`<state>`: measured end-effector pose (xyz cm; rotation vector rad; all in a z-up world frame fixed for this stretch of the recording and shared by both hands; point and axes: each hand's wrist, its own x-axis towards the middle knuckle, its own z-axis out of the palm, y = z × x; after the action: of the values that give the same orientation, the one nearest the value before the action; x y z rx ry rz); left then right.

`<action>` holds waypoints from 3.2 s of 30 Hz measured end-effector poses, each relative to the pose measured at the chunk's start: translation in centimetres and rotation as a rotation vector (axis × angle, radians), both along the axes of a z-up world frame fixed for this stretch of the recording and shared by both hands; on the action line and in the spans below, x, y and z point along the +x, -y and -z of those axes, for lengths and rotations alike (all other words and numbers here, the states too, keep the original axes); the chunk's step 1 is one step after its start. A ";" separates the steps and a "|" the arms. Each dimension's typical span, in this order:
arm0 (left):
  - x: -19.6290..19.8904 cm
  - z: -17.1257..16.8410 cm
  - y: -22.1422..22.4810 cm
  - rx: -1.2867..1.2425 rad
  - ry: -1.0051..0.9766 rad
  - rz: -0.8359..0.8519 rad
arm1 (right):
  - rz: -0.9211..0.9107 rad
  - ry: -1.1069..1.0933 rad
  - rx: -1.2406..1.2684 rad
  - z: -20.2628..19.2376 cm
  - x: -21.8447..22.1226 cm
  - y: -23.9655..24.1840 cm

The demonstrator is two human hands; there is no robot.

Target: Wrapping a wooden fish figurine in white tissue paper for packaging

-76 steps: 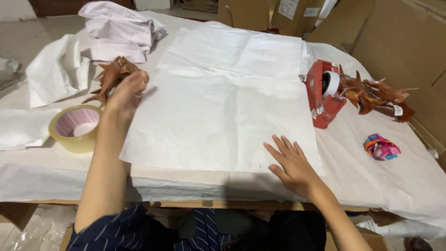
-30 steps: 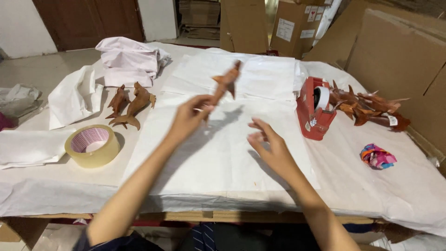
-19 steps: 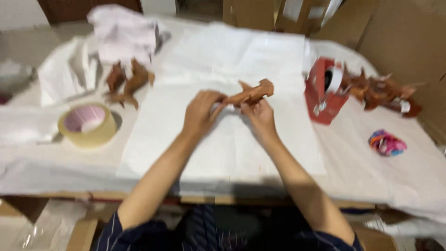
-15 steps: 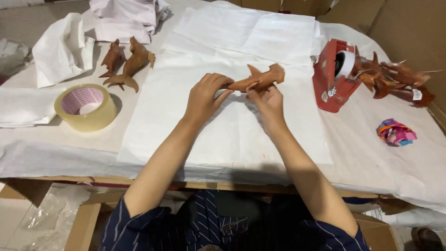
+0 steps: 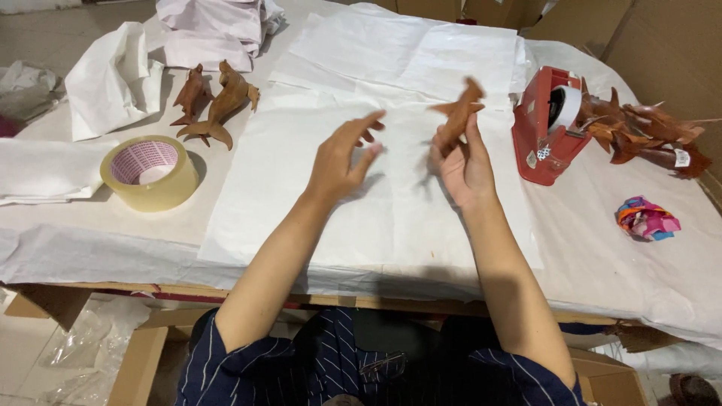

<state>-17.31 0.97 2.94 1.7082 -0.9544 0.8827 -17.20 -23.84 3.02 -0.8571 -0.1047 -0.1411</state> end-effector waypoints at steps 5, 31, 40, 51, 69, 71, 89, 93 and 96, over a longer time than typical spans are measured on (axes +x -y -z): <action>-1.2 -1.7 -1.1 0.092 -0.293 -0.002 | -0.246 -0.256 -0.163 -2.8 -3.6 -2.4; 0.7 -0.9 -0.2 0.337 -0.655 -0.199 | 0.265 -0.026 -0.538 4.0 1.7 3.9; 0.1 -1.4 0.1 0.355 -0.663 -0.204 | 0.481 0.012 -1.044 3.4 0.2 3.5; 0.6 -1.2 -0.7 0.377 -0.585 -0.301 | 0.365 -0.097 -1.291 1.0 -2.2 1.1; 1.4 -0.6 -1.2 0.162 -0.455 -0.342 | 0.754 0.316 -1.132 -0.3 -3.4 0.4; 0.9 -0.7 -1.1 0.159 -0.503 -0.335 | 0.782 0.316 -1.114 -0.7 -3.8 0.1; 0.8 -0.8 -0.8 0.249 -0.574 -0.290 | 0.713 0.279 -1.230 0.9 -2.2 1.1; 0.8 -0.8 -1.0 0.129 -0.272 -0.317 | 0.856 0.491 -1.111 -0.9 -3.9 0.0; -0.4 -2.8 -2.1 -0.005 0.127 -0.271 | 0.878 0.695 -1.144 -2.1 -6.0 -0.4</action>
<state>-17.72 3.05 5.78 1.8219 -0.8130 1.1807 -23.23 -23.47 5.13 -1.9249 -0.4845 -1.2985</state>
